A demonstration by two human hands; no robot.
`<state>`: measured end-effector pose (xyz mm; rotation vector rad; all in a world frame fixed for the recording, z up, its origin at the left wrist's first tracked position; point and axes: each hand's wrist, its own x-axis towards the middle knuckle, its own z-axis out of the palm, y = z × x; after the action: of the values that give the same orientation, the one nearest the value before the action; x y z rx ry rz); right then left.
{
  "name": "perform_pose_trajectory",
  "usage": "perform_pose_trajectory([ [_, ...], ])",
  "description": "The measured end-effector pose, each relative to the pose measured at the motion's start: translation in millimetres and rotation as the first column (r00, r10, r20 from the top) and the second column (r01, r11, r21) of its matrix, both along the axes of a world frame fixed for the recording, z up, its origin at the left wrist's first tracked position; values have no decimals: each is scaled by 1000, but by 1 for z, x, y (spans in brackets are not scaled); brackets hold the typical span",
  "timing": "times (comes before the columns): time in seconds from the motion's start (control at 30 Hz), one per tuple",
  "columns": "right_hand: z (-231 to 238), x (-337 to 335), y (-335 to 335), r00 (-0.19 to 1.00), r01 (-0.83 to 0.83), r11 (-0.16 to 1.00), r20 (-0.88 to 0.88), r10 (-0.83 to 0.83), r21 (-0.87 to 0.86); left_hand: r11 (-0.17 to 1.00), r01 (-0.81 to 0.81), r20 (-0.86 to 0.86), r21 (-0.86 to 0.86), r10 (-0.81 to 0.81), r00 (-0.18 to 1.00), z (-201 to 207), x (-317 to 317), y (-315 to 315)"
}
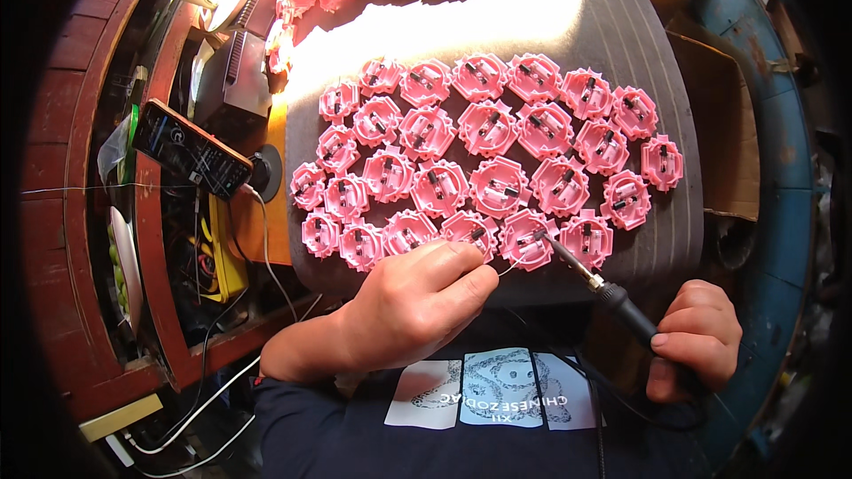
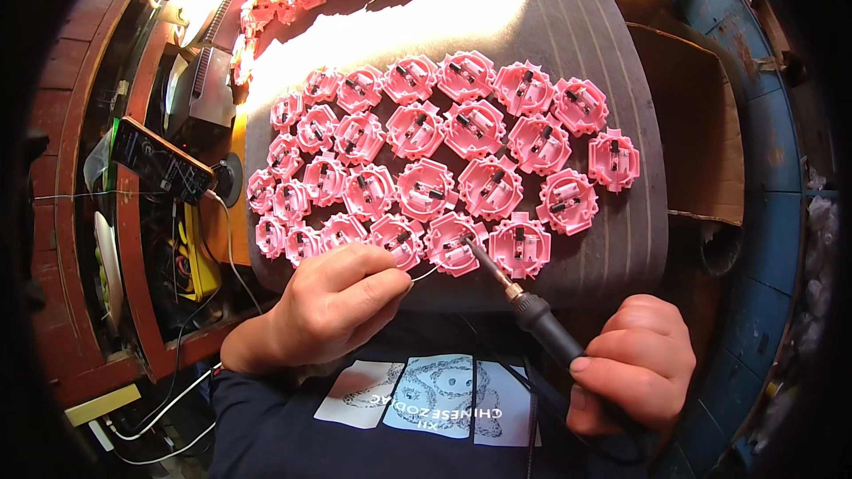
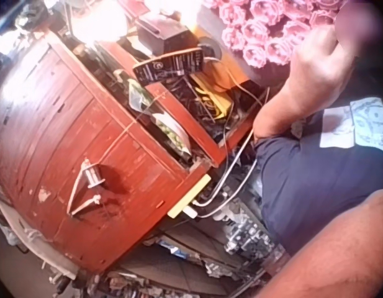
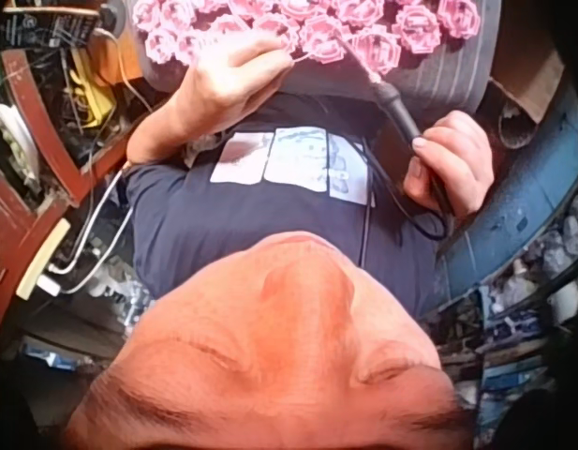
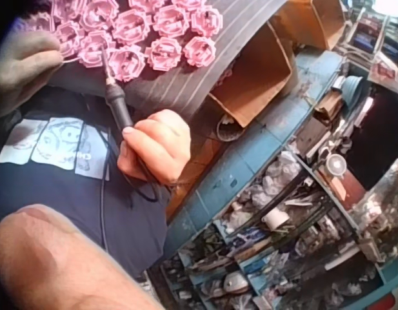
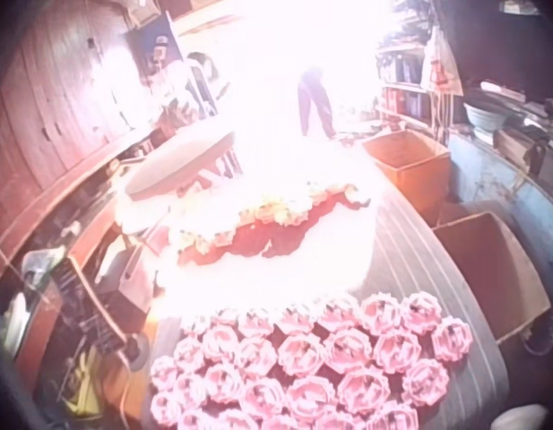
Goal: The person uses a soldering iron to attach small components to pink plastic parts arranged on a workbench. The person handles each part individually, applying heat and solder to secure the components in place.
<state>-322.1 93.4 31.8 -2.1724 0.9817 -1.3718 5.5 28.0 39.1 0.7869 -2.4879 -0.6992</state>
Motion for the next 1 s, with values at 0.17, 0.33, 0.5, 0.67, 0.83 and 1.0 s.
perform_pose_trajectory([
  [0.17, -3, 2, 5, 1000, -12, 1000, 2, 12, -1, 1000, -8, 1, -16, 8, 1000, -3, -1, 7],
  [0.33, -3, 11, 6, 999, 49, 999, 16, -49, -16, 999, -6, 3, -46, 6, 1000, -13, -6, 6],
  [0.5, -9, 12, 7, 998, 57, 997, 43, -55, -44, 997, -13, -7, -74, 13, 1000, -16, -9, 4],
  [0.67, -8, 10, 8, 999, 35, 999, 41, -34, -31, 997, -20, -21, -69, 18, 1000, -18, -10, 4],
  [0.83, -9, 10, 8, 999, 31, 999, 42, -30, -37, 997, -24, -23, -68, 23, 999, -19, -12, 3],
  [1.0, -7, 12, 9, 999, 40, 999, 27, -39, -27, 997, -33, -29, -73, 31, 999, -22, -14, 2],
])
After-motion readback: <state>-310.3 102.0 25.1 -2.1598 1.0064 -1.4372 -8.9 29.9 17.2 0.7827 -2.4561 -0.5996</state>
